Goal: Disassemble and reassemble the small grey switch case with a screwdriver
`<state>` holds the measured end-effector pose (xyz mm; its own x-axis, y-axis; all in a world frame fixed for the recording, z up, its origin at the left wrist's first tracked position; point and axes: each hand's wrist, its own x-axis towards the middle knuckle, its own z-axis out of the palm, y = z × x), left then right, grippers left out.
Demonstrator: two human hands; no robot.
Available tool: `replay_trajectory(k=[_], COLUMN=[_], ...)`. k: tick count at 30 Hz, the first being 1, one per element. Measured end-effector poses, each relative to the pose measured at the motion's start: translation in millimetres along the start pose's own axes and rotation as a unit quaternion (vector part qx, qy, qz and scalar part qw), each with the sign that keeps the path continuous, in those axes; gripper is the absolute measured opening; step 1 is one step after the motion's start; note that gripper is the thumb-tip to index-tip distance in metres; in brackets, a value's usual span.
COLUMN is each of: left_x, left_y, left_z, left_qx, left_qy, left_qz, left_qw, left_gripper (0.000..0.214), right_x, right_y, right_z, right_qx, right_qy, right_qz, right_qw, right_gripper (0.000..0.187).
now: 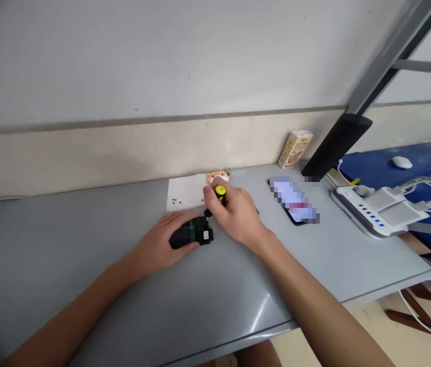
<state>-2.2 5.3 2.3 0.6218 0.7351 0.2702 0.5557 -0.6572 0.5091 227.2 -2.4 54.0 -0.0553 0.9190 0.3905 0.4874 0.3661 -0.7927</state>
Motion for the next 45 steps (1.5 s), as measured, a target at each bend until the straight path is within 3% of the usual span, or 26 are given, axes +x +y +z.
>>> replay_trajectory(k=[7,15,45], left_x=[-1.9,-1.7,-1.8], left_y=[-5.0,-3.7,-4.7], left_z=[4.6,4.3,4.5], left_qx=[0.003,0.019,0.025], left_qy=[0.022,0.031,0.029], left_qz=[0.029,0.048,0.049], left_qw=[0.999,0.998,0.998], left_gripper=[0.023,0.022,0.019], right_x=[35.7,15.8,17.9], right_y=[-13.0,2.8,9.0], right_z=[18.1,23.3,27.7], right_qx=[-0.033,-0.001,0.020], right_qy=[-0.065,0.037,0.096], right_qz=[-0.062,-0.083,-0.082], right_qw=[0.995,0.996,0.992], right_gripper=[0.036,0.036,0.047])
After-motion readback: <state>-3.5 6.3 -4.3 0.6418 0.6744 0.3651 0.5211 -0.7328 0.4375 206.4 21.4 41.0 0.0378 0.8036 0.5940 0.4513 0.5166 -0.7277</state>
